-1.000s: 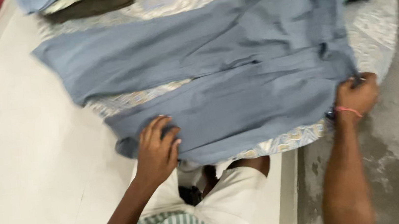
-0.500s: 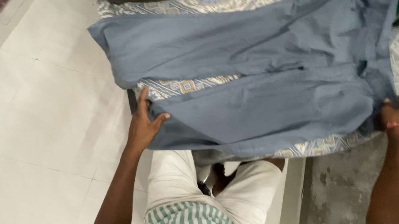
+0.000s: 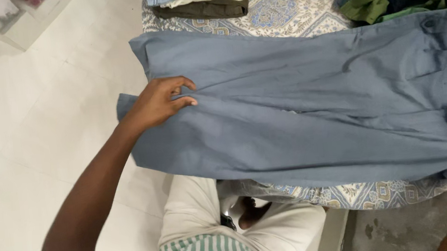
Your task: The person picks up a pair of trousers from a pile on a table, spreads them flat, and folds them into a small rectangular bundle.
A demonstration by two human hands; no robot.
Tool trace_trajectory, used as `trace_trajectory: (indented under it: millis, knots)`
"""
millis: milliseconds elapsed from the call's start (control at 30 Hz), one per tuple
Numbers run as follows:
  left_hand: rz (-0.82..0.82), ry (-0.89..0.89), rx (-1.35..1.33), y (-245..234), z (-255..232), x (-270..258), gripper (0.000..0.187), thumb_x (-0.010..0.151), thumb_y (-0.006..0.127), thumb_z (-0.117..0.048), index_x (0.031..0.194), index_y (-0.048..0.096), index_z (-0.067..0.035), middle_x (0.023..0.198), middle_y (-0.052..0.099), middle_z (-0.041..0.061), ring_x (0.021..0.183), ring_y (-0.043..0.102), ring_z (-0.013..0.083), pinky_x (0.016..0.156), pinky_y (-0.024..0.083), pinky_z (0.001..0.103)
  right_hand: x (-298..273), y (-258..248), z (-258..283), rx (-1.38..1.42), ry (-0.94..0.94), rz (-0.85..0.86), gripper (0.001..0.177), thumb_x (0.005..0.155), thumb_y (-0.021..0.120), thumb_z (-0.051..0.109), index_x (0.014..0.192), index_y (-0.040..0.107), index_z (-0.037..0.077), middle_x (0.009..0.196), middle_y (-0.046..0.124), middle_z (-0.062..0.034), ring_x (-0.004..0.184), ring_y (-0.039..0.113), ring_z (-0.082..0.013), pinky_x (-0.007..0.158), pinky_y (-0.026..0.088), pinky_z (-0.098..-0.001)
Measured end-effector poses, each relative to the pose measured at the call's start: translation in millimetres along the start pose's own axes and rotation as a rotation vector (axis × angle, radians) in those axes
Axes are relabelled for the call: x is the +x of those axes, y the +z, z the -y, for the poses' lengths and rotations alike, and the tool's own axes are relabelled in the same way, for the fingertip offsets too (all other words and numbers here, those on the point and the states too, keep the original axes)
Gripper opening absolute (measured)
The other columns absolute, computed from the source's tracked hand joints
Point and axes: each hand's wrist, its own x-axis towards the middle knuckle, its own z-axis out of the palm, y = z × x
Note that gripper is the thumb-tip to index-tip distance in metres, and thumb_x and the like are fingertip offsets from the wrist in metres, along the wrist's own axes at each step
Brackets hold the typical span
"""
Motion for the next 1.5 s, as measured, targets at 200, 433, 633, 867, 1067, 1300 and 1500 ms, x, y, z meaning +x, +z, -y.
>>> trace_trajectory:
  millis: [200, 433, 633, 867, 1067, 1300, 1500]
  knots:
    - [-0.267, 0.085, 0.123, 68.2, 25.1, 0.7, 0.034, 0.083, 0.083, -0.035, 0.098, 0.074, -0.007, 0.090, 0.068, 0.007, 0.074, 0.065, 0.0246, 0.067, 0.052, 0.040, 10.3, 21.3, -6.4, 0.000, 0.025, 0.051, 0.022, 0.098, 0.068, 0.020, 0.101, 0.074, -0.001, 0.098, 0.074, -0.0240, 0.086, 0.072, -0.0408, 0.072, 0.055, -0.0491]
    - [-0.507, 0.107, 0.245, 79.8, 8.3, 29.8, 0.031, 0.086, 0.084, -0.033, 0.093, 0.071, -0.006, 0.087, 0.063, 0.008, 0.074, 0.063, 0.0267, 0.066, 0.050, 0.040, 21.5, 77.5, -23.1, 0.086, 0.018, -0.048, 0.017, 0.097, 0.067, 0.016, 0.097, 0.072, 0.000, 0.096, 0.074, -0.0213, 0.083, 0.072, -0.0381, 0.069, 0.054, -0.0476]
    - [-0.384, -0.009, 0.575, 103.7, 10.8, 71.6, 0.028, 0.089, 0.079, -0.034, 0.095, 0.070, -0.008, 0.097, 0.065, 0.012, 0.086, 0.066, 0.0345, 0.074, 0.051, 0.048, 17.3, 116.8, -45.6, 0.150, -0.017, -0.458, 0.013, 0.096, 0.067, 0.012, 0.094, 0.070, 0.001, 0.094, 0.073, -0.0191, 0.080, 0.072, -0.0358, 0.066, 0.054, -0.0464]
    - [-0.414, -0.051, 0.622, 123.0, 15.6, 64.2, 0.026, 0.100, 0.070, -0.028, 0.110, 0.067, -0.005, 0.101, 0.063, 0.017, 0.097, 0.062, 0.0375, 0.080, 0.049, 0.050, -0.9, 77.7, -15.3, 0.296, 0.033, -0.529, 0.009, 0.095, 0.072, 0.007, 0.093, 0.069, -0.002, 0.093, 0.072, -0.0233, 0.083, 0.072, -0.0407, 0.069, 0.054, -0.0492]
    - [-0.480, -0.025, 0.599, 124.8, 4.3, 55.5, 0.021, 0.102, 0.069, -0.025, 0.105, 0.067, -0.004, 0.101, 0.061, 0.017, 0.097, 0.061, 0.0369, 0.084, 0.048, 0.050, -10.9, 51.9, -7.8, 0.301, 0.049, -0.496, 0.015, 0.096, 0.071, 0.013, 0.103, 0.069, 0.001, 0.092, 0.071, -0.0244, 0.080, 0.069, -0.0446, 0.066, 0.051, -0.0541]
    - [-0.471, 0.024, 0.502, 122.4, -3.0, 55.9, 0.017, 0.105, 0.066, -0.020, 0.105, 0.067, -0.003, 0.102, 0.060, 0.017, 0.097, 0.061, 0.0376, 0.086, 0.048, 0.050, -11.5, 60.8, -13.9, 0.260, 0.025, -0.525, 0.009, 0.090, 0.068, 0.008, 0.091, 0.069, -0.001, 0.089, 0.070, -0.0252, 0.077, 0.069, -0.0450, 0.068, 0.052, -0.0533]
    - [-0.437, 0.024, 0.494, 117.8, -2.6, 58.3, 0.017, 0.103, 0.065, -0.020, 0.106, 0.068, -0.004, 0.103, 0.061, 0.018, 0.095, 0.061, 0.0389, 0.084, 0.047, 0.051, -0.5, 82.1, -29.4, 0.147, -0.010, -0.611, 0.007, 0.089, 0.070, 0.009, 0.089, 0.071, 0.002, 0.088, 0.071, -0.0239, 0.076, 0.068, -0.0439, 0.066, 0.052, -0.0522]
